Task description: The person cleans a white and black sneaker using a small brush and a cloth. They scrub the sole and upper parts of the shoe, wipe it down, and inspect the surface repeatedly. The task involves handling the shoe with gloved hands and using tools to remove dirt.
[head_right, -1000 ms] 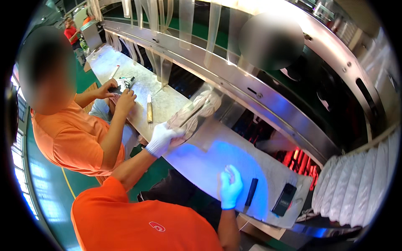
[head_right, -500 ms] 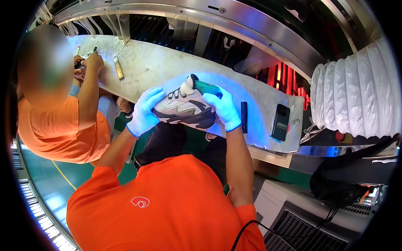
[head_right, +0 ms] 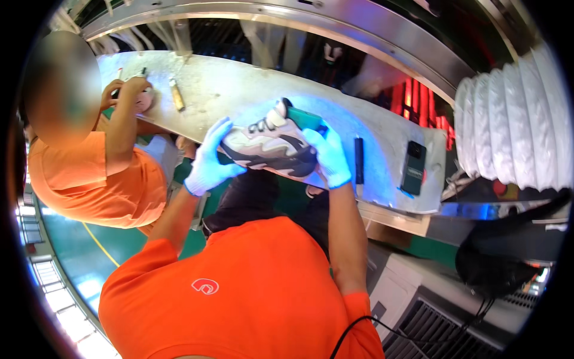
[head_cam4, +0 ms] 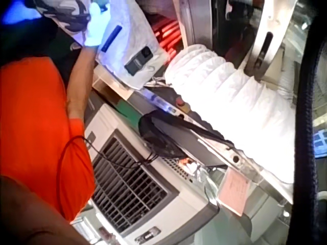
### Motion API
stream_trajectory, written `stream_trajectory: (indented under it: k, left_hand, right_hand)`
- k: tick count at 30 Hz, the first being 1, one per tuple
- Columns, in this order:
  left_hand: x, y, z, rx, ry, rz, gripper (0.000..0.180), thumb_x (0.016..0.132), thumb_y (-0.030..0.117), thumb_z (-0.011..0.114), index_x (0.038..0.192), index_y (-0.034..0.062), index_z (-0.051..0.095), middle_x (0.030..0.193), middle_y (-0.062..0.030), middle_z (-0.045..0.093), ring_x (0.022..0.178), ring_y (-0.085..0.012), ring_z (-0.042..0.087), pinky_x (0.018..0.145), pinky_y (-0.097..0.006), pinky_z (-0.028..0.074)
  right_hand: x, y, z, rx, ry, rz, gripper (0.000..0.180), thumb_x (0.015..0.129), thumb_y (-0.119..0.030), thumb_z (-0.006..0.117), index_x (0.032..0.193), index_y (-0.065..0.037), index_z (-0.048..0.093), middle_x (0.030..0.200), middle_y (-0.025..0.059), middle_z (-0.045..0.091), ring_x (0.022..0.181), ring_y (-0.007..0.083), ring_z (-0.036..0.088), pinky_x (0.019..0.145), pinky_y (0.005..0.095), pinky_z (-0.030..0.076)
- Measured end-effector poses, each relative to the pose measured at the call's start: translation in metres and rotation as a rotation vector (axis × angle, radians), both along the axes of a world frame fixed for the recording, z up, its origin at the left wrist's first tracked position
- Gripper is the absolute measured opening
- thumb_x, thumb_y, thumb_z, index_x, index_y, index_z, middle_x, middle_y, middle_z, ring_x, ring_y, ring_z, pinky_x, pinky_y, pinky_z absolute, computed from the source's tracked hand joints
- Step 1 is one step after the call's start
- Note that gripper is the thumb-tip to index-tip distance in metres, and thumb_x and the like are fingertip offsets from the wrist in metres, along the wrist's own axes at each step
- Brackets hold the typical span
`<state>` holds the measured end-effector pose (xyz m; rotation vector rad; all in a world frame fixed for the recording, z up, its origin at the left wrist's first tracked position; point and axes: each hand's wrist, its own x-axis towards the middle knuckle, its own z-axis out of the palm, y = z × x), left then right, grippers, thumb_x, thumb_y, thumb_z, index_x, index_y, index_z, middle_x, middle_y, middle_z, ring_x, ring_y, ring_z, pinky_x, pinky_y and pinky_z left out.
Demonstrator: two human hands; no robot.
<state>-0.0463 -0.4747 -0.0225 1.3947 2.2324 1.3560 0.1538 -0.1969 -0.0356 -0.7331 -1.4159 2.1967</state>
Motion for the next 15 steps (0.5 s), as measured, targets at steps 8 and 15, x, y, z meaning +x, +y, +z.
stream_trajectory:
  k: [8, 15]
  left_hand:
    - [0.029, -0.016, -0.007, 0.131, -0.491, 0.229, 0.113, 0.078, 0.029, 0.102, 0.170, 0.0008, 0.042, 0.166, -0.0206, 0.056, 0.153, -0.0317, 0.056, 0.129, -0.046, 0.044]
    - [0.119, -0.022, 0.007, -0.019, -1.363, 0.176, 0.062, 0.095, 0.009, 0.084, 0.152, -0.0011, 0.060, 0.146, -0.0178, 0.070, 0.124, -0.0276, 0.074, 0.108, -0.041, 0.060]
  right_hand:
    - [0.002, -0.011, 0.003, -0.077, 0.032, -0.043, 0.042, 0.099, -0.022, 0.082, 0.135, -0.003, 0.074, 0.106, -0.0037, 0.073, 0.079, 0.0039, 0.055, 0.075, 0.0215, 0.047]
    - [0.001, -0.004, -0.016, -0.059, 0.057, -0.057, 0.034, 0.100, -0.024, 0.082, 0.129, -0.007, 0.076, 0.095, -0.0069, 0.064, 0.076, 0.0040, 0.050, 0.070, 0.0230, 0.042]
